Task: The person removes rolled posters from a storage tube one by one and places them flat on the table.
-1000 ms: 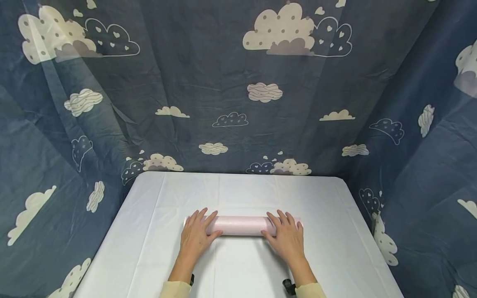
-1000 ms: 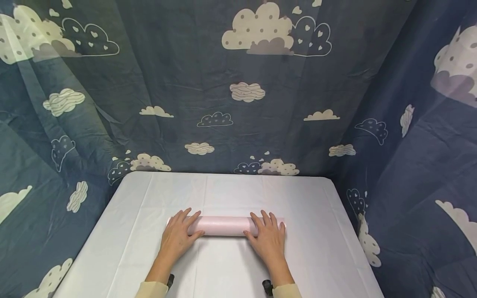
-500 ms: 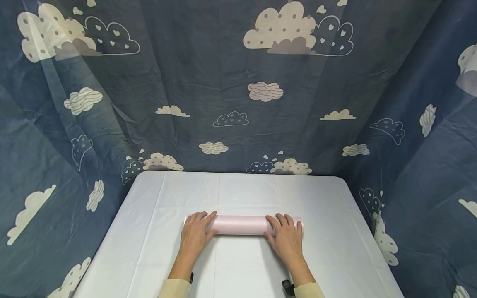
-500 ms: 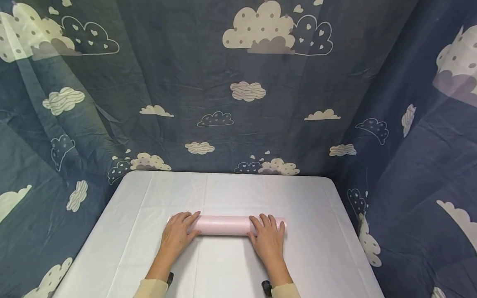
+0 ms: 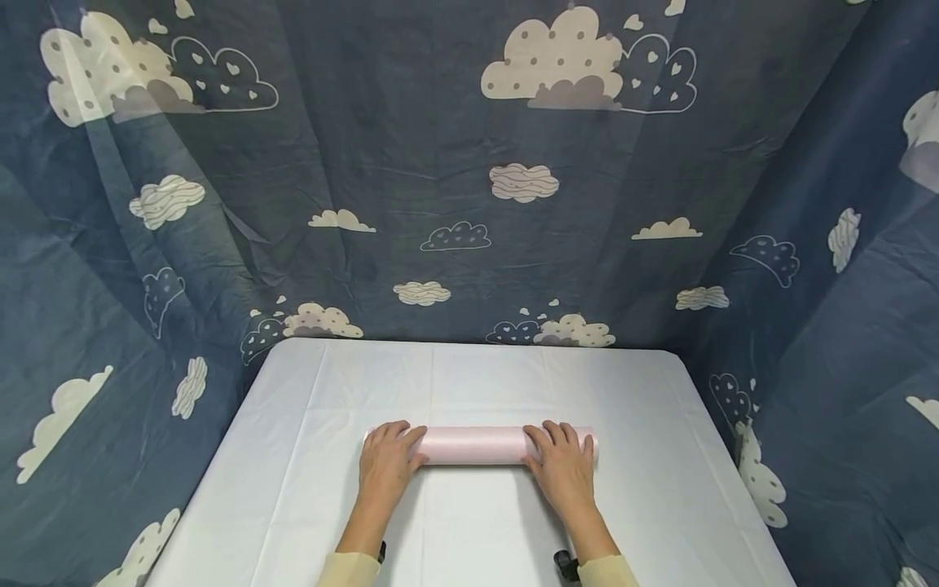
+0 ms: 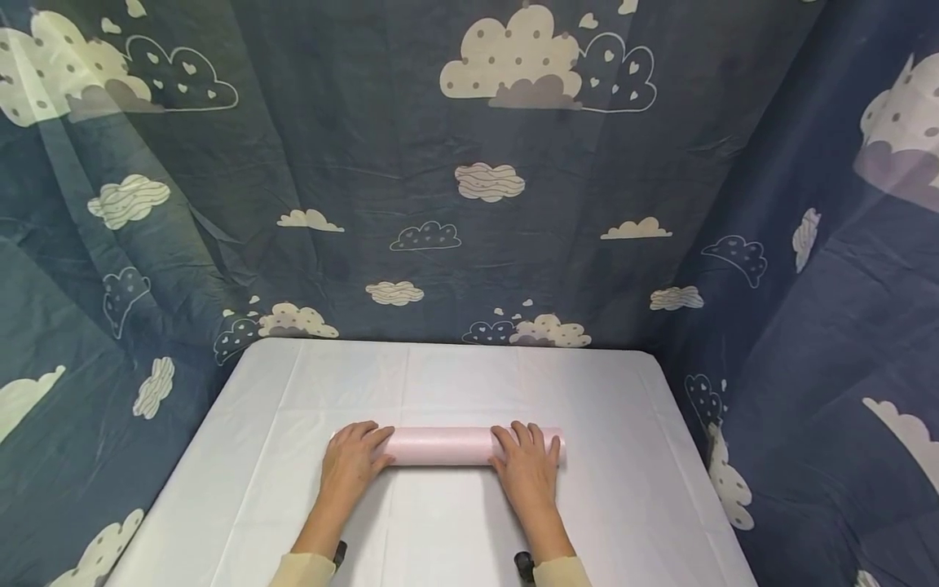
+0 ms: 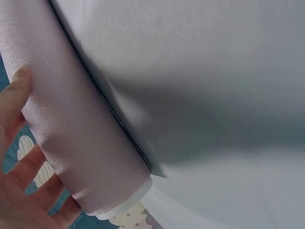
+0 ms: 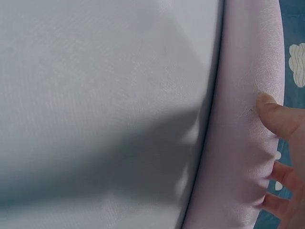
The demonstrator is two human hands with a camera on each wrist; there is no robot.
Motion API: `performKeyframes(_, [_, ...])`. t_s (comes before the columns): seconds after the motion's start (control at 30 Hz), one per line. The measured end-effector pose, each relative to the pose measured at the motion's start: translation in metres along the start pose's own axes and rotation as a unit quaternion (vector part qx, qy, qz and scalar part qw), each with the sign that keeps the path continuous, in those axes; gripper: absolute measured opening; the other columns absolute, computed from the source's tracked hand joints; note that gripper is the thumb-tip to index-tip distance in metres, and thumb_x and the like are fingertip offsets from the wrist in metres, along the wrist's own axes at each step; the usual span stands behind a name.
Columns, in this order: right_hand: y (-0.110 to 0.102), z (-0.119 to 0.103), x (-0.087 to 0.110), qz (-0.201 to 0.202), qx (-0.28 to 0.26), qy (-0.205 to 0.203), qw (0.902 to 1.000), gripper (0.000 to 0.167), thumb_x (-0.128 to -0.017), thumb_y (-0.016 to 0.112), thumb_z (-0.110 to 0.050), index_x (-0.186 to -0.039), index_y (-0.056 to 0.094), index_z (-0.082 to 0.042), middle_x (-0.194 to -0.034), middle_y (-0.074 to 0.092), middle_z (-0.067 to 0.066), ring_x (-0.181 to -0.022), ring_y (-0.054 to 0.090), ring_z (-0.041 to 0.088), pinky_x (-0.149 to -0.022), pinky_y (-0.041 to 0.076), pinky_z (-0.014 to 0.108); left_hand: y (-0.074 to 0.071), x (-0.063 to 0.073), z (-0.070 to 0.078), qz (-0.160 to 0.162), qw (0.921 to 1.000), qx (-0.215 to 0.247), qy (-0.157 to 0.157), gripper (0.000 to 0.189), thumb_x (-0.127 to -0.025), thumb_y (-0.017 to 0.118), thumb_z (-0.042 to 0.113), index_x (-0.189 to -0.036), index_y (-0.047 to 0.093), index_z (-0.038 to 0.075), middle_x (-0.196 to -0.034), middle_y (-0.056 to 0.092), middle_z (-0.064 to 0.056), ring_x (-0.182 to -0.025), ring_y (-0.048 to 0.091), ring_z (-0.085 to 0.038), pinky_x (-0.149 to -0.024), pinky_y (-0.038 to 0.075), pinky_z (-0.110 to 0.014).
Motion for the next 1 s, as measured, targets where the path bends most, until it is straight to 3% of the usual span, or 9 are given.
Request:
performKeyframes(0.47, [0.005,0.006,-0.014,-0.033,-0.002,-0.011,0.9994,0.054,-0.088,0.087,-0.037,-0.138,0.067,-0.028,-0.147,0.062,0.011,-0.144,0.050,0.040,-0.119,0.030,0.078,0.000,0.005,0.009,0.019,0.9995,-0.013,-0.024,0.049,-0.079,0.090,0.039,-0.124,0.079,0.024,-0.125,0.075,-0.007,-0.122,0.066,-0.032,-0.107,0.051,-0.057])
performKeyframes(1.0, [0.007,0.011,-0.037,-0.033,-0.024,-0.052,0.9978,0.053,-0.089,0.086,-0.031,-0.138,0.067,-0.026,-0.148,0.062,0.012,-0.145,0.048,0.043,-0.116,0.031,0.081,0.004,0.008,0.013,0.020,0.9982,-0.030,-0.048,0.048,-0.082,0.088,0.044,-0.125,0.078,0.029,-0.126,0.074,-0.006,-0.120,0.065,-0.034,-0.101,0.050,-0.054])
Point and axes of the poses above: each hand's wrist, its own x-axis away from the middle knuckle, its own y-axis out of the palm, z = x × y, the point moved 6 cm from there along -x, towards the middle knuckle
